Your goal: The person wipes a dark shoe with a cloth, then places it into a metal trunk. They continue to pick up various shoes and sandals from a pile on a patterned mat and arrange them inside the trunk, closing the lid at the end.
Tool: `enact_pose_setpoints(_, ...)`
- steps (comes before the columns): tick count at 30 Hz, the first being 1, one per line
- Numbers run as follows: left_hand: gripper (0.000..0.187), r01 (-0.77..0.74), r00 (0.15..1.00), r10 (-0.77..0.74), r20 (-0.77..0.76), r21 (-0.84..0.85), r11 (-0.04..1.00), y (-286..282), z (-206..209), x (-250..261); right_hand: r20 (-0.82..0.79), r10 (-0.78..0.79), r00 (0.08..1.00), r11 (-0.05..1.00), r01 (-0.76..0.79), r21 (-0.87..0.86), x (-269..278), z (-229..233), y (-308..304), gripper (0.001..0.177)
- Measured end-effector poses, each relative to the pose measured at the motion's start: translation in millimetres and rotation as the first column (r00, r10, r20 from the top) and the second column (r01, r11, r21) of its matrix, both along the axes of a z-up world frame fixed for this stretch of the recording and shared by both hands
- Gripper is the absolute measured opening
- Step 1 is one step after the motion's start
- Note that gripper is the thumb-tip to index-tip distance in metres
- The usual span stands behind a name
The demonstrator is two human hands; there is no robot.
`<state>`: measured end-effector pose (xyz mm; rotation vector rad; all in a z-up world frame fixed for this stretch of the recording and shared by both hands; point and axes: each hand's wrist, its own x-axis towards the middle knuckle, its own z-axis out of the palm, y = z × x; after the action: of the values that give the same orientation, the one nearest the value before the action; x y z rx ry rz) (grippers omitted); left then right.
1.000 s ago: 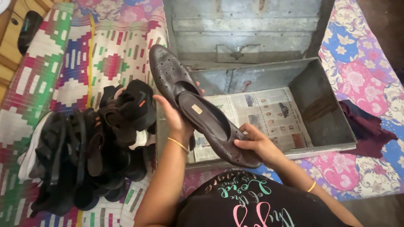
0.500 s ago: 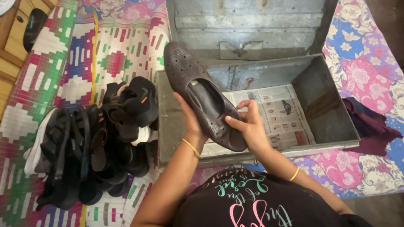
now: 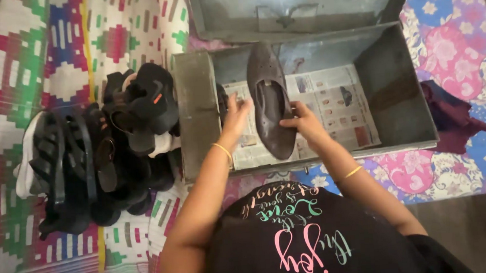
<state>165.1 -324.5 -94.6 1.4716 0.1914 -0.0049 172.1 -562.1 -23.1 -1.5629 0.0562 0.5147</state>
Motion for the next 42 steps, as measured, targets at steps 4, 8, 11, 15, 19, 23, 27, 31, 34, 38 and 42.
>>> enact_pose_setpoints(4,0.050,0.050,0.998,-0.062,0.031,0.294,0.955,24.4,-68.3,-20.9,-0.139,-0.011,0.990,0.992,-0.006,-0.122,23.9,-83.5,-15.5,0.057)
enact_pose_setpoints(8,0.027,0.229,0.944,-0.324,-0.059,0.824,0.519,19.7,-80.4,-51.9,-0.163,0.042,0.986,0.928,-0.099,-0.358,42.7,-171.0,-0.1,0.055)
enact_pose_setpoints(11,0.036,0.275,0.923,-0.366,-0.118,0.867,0.416,6.1,-53.6,-51.6,-0.103,0.055,0.993,0.857,-0.100,-0.506,57.8,-212.4,28.3,0.058)
enact_pose_setpoints(15,0.069,0.286,0.947,-0.265,-0.183,0.854,0.435,-6.2,-43.8,-46.1,0.068,0.092,0.993,0.803,-0.034,-0.595,64.1,-258.7,71.1,0.059)
enact_pose_setpoints(19,0.075,0.360,0.932,-0.193,-0.306,0.846,0.393,-9.9,-52.5,-38.6,-0.023,0.129,0.991,0.809,-0.119,-0.576,67.5,-294.4,83.1,0.057)
enact_pose_setpoints(23,0.079,0.438,0.899,-0.205,-0.388,0.812,0.386,-14.1,-32.3,-35.7,-0.055,0.219,0.974,0.692,-0.195,-0.695,68.6,-334.5,80.7,0.052)
enact_pose_setpoints(27,0.082,0.494,0.869,-0.184,-0.459,0.785,0.374,-15.7,-15.8,-33.8,0.039,0.258,0.965,0.653,-0.145,-0.744,58.9,-251.1,93.4,0.059)
enact_pose_setpoints(31,0.078,0.424,0.904,-0.139,-0.405,0.802,0.421,-15.7,-25.8,-31.0,0.248,0.355,0.902,0.669,-0.060,-0.740,52.2,-234.9,105.9,0.065)
enact_pose_setpoints(34,0.068,0.275,0.959,-0.077,-0.272,0.839,0.470,-14.9,-41.4,-32.0,0.368,0.406,0.836,0.715,-0.040,-0.698,47.6,-205.0,109.6,0.062)
enact_pose_setpoints(38,0.065,-0.007,0.989,-0.118,0.089,0.826,0.563,-2.6,-6.6,-33.0,0.442,0.429,0.788,0.762,-0.052,-0.646,48.6,-141.7,110.7,0.053)
enact_pose_setpoints(42,0.073,-0.314,0.926,-0.119,0.358,0.907,0.282,39.8,79.4,-32.1,0.618,0.419,0.665,0.843,-0.032,-0.538,51.2,-67.7,117.8,0.052)
